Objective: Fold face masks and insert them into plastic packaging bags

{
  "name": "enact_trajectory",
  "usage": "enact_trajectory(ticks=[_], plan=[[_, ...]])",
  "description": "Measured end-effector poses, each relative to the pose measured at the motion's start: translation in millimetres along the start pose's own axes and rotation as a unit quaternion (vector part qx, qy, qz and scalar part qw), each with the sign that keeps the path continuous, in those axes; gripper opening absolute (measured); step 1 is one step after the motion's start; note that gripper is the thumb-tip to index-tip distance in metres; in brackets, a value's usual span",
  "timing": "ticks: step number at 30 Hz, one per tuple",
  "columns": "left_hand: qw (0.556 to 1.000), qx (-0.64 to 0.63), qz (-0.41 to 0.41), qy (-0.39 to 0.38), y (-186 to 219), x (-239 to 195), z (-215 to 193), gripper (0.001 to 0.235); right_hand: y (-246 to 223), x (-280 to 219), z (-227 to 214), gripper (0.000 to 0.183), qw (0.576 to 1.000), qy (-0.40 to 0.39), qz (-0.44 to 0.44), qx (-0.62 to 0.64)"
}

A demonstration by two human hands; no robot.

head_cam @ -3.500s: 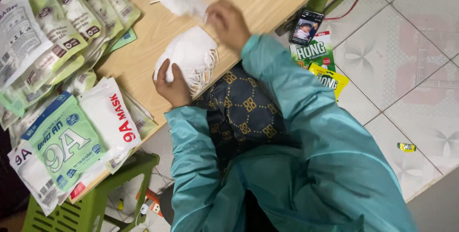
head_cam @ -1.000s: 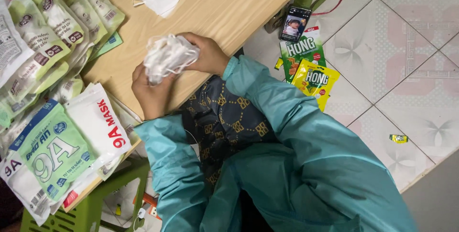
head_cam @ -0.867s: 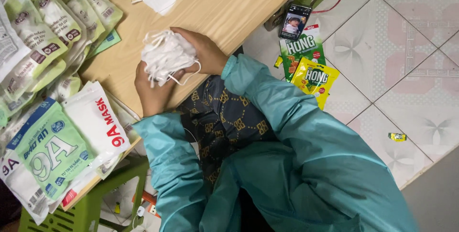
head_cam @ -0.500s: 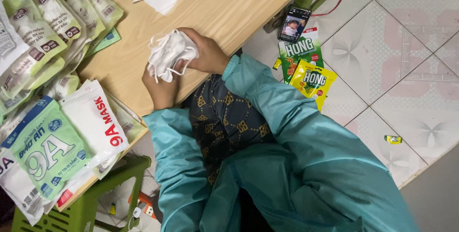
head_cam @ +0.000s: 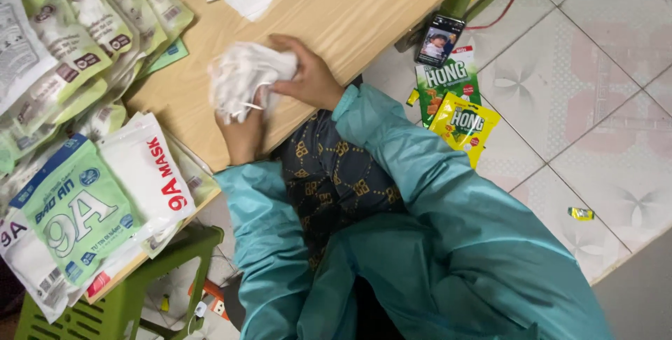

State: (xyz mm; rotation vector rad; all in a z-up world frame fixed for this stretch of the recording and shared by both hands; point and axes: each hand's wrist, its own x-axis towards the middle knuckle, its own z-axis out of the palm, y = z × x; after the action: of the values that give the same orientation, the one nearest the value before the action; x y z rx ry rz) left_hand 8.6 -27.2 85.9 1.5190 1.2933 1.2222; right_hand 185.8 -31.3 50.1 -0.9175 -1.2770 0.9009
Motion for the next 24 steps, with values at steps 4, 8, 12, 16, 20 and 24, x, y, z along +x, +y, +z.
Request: enact_trajectory(ticks=[4, 8, 12, 16, 20, 24], plan=[[0.943, -0.247, -0.184, 0.128, 21, -7, 24, 0.097, 48, -1, 17, 0.073, 0.973, 0.061, 0.053, 0.217], [0.950, -0.234, -0.144, 0.146, -4, 0, 8, 0.084, 46, -2, 17, 0.061, 0.981, 0.035, 0.047, 0.185], [0.971, -0.196, -0.037, 0.129, -27, 7, 4, 0.082, 39, -2, 20, 0.055, 0.990, 0.000, 0.040, 0.136], [0.955, -0.242, -0.066, 0.161, -13, 5, 1, 0.057, 34, -5, 16, 0.048, 0.967, 0.000, 0.042, 0.251], [0.930, -0.313, -0.099, 0.165, -10, 2, -2, 0.041, 12, -7, 14, 0.042, 0.960, -0.011, 0.051, 0.276], [0.931, -0.317, -0.101, 0.151, -13, 1, -4, 0.039, 40, -11, 16, 0.045, 0.959, -0.016, 0.054, 0.276]])
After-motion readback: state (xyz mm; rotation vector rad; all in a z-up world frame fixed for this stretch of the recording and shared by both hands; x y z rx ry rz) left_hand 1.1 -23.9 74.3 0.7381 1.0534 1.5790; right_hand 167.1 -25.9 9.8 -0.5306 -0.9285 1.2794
